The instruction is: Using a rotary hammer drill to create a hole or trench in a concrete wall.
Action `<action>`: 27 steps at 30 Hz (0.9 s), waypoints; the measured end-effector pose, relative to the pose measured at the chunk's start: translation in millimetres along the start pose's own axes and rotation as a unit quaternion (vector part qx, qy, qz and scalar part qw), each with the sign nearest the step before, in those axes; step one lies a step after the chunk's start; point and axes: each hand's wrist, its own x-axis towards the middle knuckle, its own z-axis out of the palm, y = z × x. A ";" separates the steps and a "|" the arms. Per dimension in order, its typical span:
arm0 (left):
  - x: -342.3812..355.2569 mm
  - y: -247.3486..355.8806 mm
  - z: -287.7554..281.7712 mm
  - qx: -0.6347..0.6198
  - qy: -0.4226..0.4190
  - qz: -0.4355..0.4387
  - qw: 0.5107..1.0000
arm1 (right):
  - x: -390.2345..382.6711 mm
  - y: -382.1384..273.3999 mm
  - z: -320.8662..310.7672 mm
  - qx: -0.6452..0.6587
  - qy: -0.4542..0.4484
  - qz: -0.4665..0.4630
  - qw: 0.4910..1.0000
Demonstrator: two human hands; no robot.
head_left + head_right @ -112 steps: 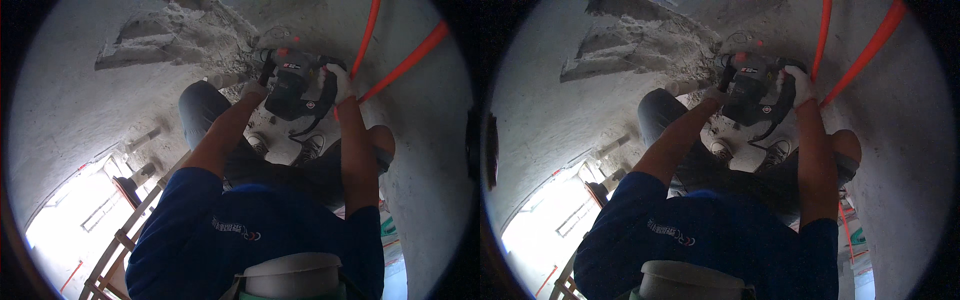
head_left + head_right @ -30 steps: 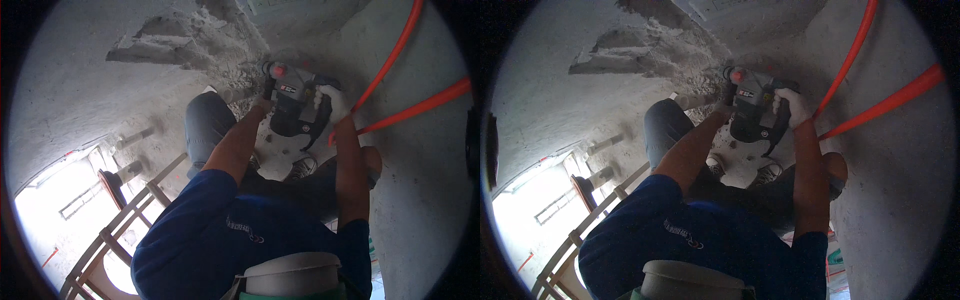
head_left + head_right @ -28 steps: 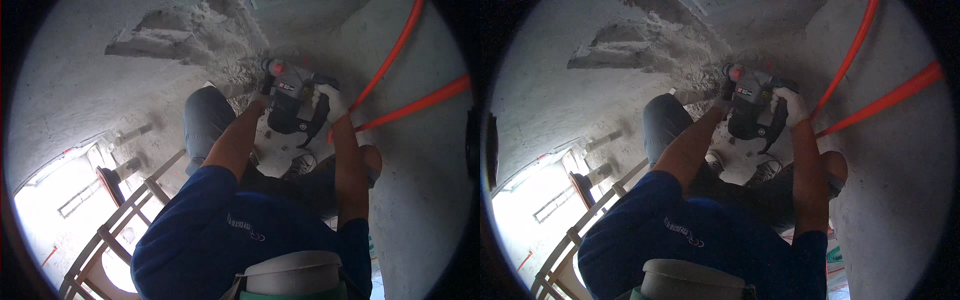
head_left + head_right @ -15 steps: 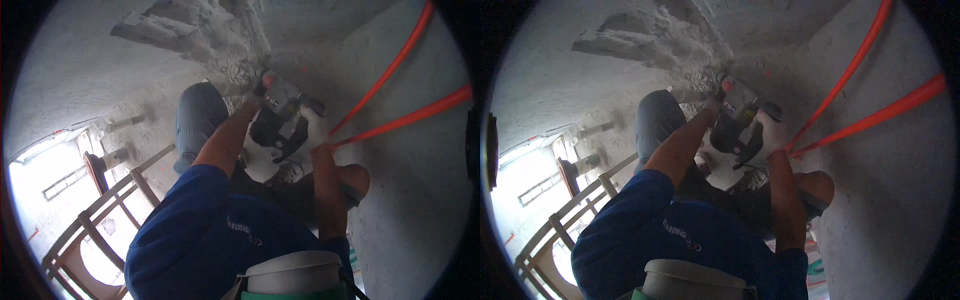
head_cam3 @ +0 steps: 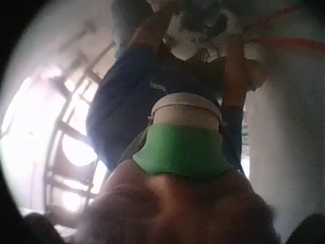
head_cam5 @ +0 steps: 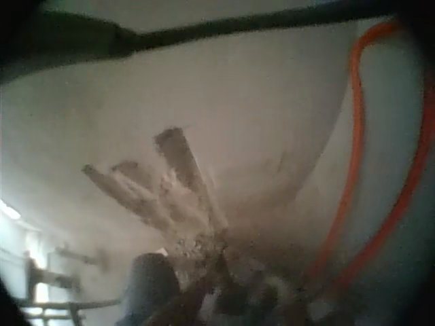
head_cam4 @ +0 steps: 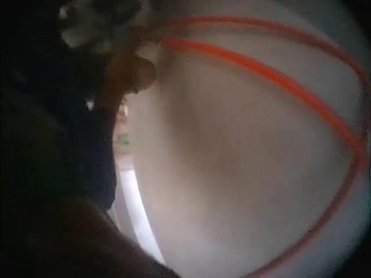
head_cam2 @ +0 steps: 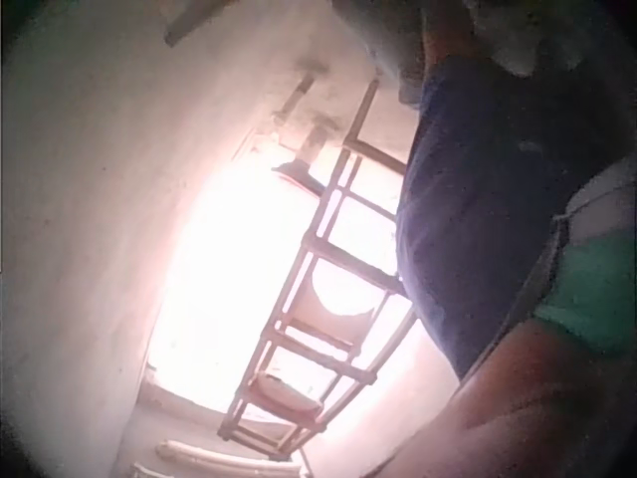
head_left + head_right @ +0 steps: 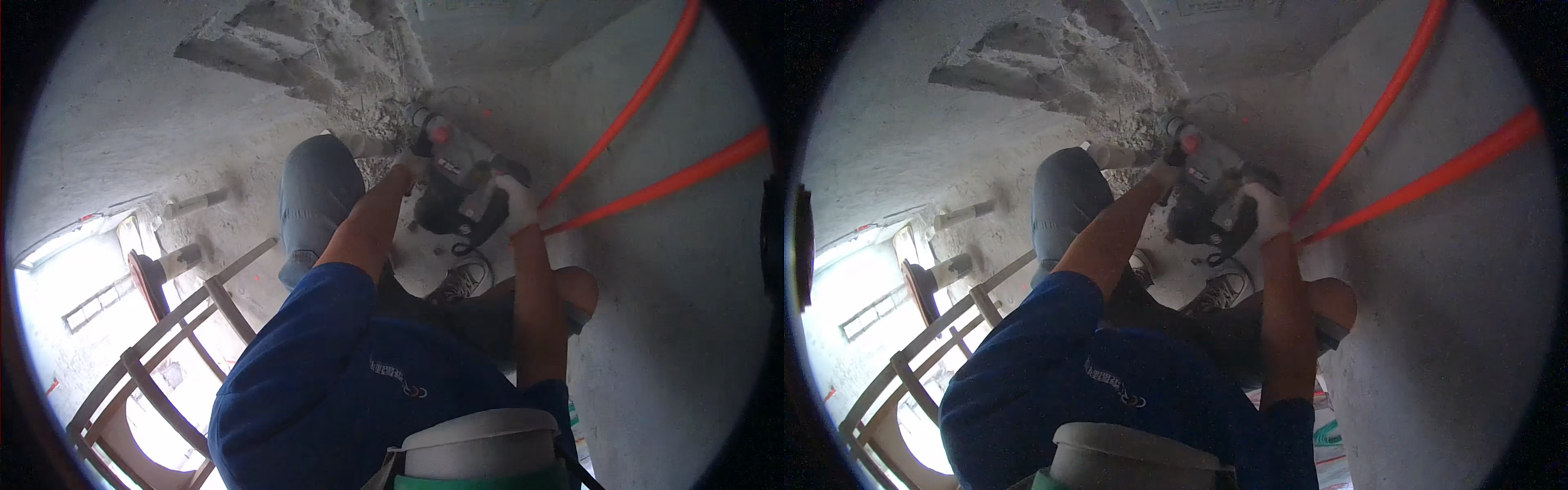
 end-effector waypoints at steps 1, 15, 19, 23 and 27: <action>3.9 -12.3 -0.4 0.047 0.068 0.102 0.991 | -8.7 5.8 9.4 -0.061 0.043 0.008 0.997; 53.8 -42.6 -5.8 0.029 -0.009 0.159 0.987 | 9.6 15.4 -10.2 -0.017 0.044 -0.011 0.999; 35.3 -31.6 -5.1 -0.095 0.101 0.125 0.982 | 0.9 21.8 3.7 -0.038 0.090 -0.042 0.994; 24.5 -31.0 -9.2 -0.053 0.147 0.113 0.981 | -20.0 38.3 30.5 -0.083 0.075 -0.199 0.974; 27.5 -25.4 -1.2 0.016 0.100 0.014 0.995 | -17.5 25.6 10.6 0.021 0.090 -0.009 0.996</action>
